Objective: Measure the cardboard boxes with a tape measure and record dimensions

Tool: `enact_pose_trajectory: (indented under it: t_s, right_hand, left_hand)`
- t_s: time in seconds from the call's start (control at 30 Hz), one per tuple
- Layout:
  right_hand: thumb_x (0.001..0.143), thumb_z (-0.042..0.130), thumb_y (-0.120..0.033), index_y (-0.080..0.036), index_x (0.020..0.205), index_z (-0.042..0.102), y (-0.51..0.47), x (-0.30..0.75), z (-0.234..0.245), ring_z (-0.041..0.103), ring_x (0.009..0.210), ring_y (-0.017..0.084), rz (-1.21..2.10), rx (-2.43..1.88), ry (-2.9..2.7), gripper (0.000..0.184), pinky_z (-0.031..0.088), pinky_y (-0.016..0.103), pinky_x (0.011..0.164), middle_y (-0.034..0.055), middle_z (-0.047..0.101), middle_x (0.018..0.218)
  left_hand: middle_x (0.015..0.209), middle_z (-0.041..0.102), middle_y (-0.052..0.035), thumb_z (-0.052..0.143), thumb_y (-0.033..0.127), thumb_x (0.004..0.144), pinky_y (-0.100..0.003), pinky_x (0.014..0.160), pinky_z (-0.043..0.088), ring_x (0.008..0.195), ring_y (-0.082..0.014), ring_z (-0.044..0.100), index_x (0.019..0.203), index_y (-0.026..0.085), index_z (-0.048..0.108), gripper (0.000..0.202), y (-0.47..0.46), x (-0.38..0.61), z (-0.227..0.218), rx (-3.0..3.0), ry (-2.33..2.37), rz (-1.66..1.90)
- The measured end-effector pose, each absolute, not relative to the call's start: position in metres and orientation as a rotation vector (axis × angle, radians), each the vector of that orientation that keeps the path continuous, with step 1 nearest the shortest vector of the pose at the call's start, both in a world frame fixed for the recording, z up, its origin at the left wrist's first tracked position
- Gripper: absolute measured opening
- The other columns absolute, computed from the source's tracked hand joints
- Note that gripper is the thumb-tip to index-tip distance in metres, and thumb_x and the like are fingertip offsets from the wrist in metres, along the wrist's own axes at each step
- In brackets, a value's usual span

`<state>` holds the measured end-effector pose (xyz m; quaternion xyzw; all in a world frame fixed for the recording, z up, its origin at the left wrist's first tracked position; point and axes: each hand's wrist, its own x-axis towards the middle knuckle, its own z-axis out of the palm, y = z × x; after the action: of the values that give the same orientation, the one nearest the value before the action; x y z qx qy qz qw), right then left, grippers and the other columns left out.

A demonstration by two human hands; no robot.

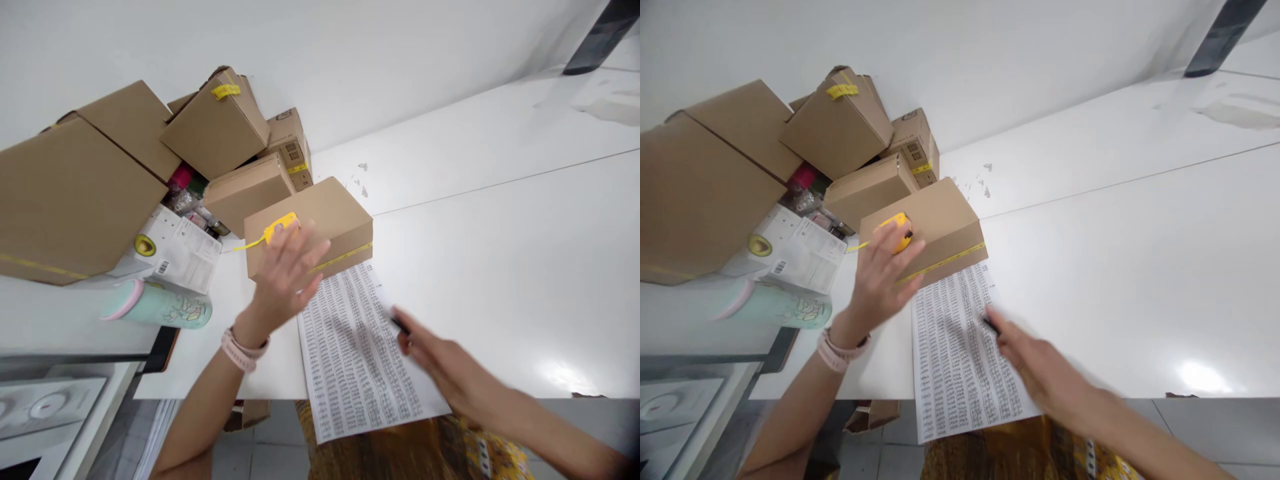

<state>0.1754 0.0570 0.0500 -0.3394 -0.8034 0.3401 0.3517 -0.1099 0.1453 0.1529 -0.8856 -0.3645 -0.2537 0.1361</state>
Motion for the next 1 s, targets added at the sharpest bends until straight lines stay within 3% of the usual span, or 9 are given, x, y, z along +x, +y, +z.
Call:
enact_pose_trajectory:
  t_s: [0.07,0.17,0.23,0.33,0.43,0.57,0.63,0.77,1.0]
  right_hand:
    - [0.104,0.033,-0.027,-0.035,0.158,0.018,0.073,0.193,0.071,0.054,0.058,0.012,1.077,-0.928,-1.843,0.057,0.048,0.026,0.05,0.0034,0.063,0.086]
    - [0.101,0.041,-0.042,-0.037,0.145,0.047,0.1,0.211,0.098,0.049,0.049,0.011,1.449,-0.841,-1.519,0.044,0.043,0.026,0.044,0.0018,0.063,0.077]
    - [0.092,0.043,-0.068,-0.033,0.133,0.059,0.117,0.214,0.106,0.062,0.06,0.018,1.583,-0.724,-1.356,0.056,0.051,0.033,0.053,0.005,0.068,0.078]
    - [0.061,0.049,-0.094,-0.03,0.12,0.067,0.138,0.208,0.101,0.068,0.1,0.032,1.652,-0.572,-1.306,0.089,0.056,0.046,0.079,0.0109,0.072,0.107]
    - [0.063,0.068,-0.08,-0.025,0.094,0.07,0.153,0.192,0.085,0.066,0.106,0.032,1.675,-0.715,-1.373,0.063,0.052,0.047,0.091,0.011,0.074,0.106]
    - [0.09,0.042,-0.072,-0.021,0.09,0.065,0.168,0.166,0.064,0.066,0.065,0.021,1.648,-1.037,-1.361,0.056,0.053,0.041,0.075,0.0043,0.066,0.061]
    - [0.091,0.037,-0.073,-0.02,0.106,0.065,0.175,0.156,0.056,0.063,0.063,0.019,1.625,-1.096,-1.328,0.062,0.053,0.039,0.072,0.0034,0.066,0.066]
    - [0.077,0.072,-0.059,-0.017,0.101,0.068,0.187,0.145,0.037,0.064,0.081,0.019,1.582,-1.162,-1.289,0.048,0.051,0.035,0.077,0.0081,0.071,0.092]
    - [0.083,0.067,-0.052,-0.02,0.075,0.054,0.193,0.138,0.011,0.041,0.055,0.011,1.131,-1.3,-1.433,0.035,0.033,0.027,0.05,-0.0031,0.051,0.064]
  left_hand:
    - [0.138,0.058,-0.0113,0.057,0.015,0.091,-0.046,0.113,0.041,0.138,-0.0241,0.045,0.137,0.021,0.047,0.047,0.129,-0.089,0.127,-2.739,-0.931,-0.852]
    - [0.138,0.059,-0.012,0.053,0.023,0.096,-0.041,0.114,0.042,0.14,-0.0225,0.044,0.135,0.017,0.048,0.04,0.123,-0.063,0.079,-3.026,-0.981,-0.632]
    - [0.149,0.047,-0.0164,0.058,0.037,0.094,-0.047,0.118,0.034,0.147,-0.0277,0.032,0.141,0.014,0.042,0.055,0.128,-0.055,0.05,-3.114,-1.16,-0.41]
    - [0.159,0.032,-0.0158,0.06,0.054,0.089,-0.053,0.123,0.018,0.151,-0.0284,0.018,0.149,0.017,0.032,0.076,0.137,-0.053,0.026,-3.175,-1.349,-0.233]
    - [0.162,0.025,-0.0132,0.057,0.058,0.09,-0.052,0.125,0.011,0.152,-0.0253,0.013,0.151,0.02,0.027,0.077,0.139,-0.054,0.021,-3.202,-1.41,-0.244]
    - [0.162,0.026,-0.0139,0.058,0.054,0.091,-0.054,0.124,0.009,0.152,-0.0266,0.013,0.149,0.018,0.031,0.073,0.136,-0.05,0.021,-3.2,-1.481,-0.305]
    - [0.16,0.029,-0.0143,0.06,0.053,0.09,-0.055,0.124,0.01,0.152,-0.0275,0.015,0.147,0.018,0.033,0.072,0.136,-0.049,0.022,-3.21,-1.491,-0.355]
    - [0.155,0.039,-0.0145,0.068,0.048,0.086,-0.053,0.124,0.017,0.149,-0.0276,0.025,0.139,0.017,0.042,0.067,0.138,-0.05,0.024,-3.206,-1.51,-0.493]
    - [0.152,0.044,-0.0132,0.068,0.04,0.087,-0.05,0.123,0.023,0.146,-0.0271,0.032,0.134,0.018,0.048,0.056,0.139,-0.055,0.022,-3.188,-1.507,-0.587]
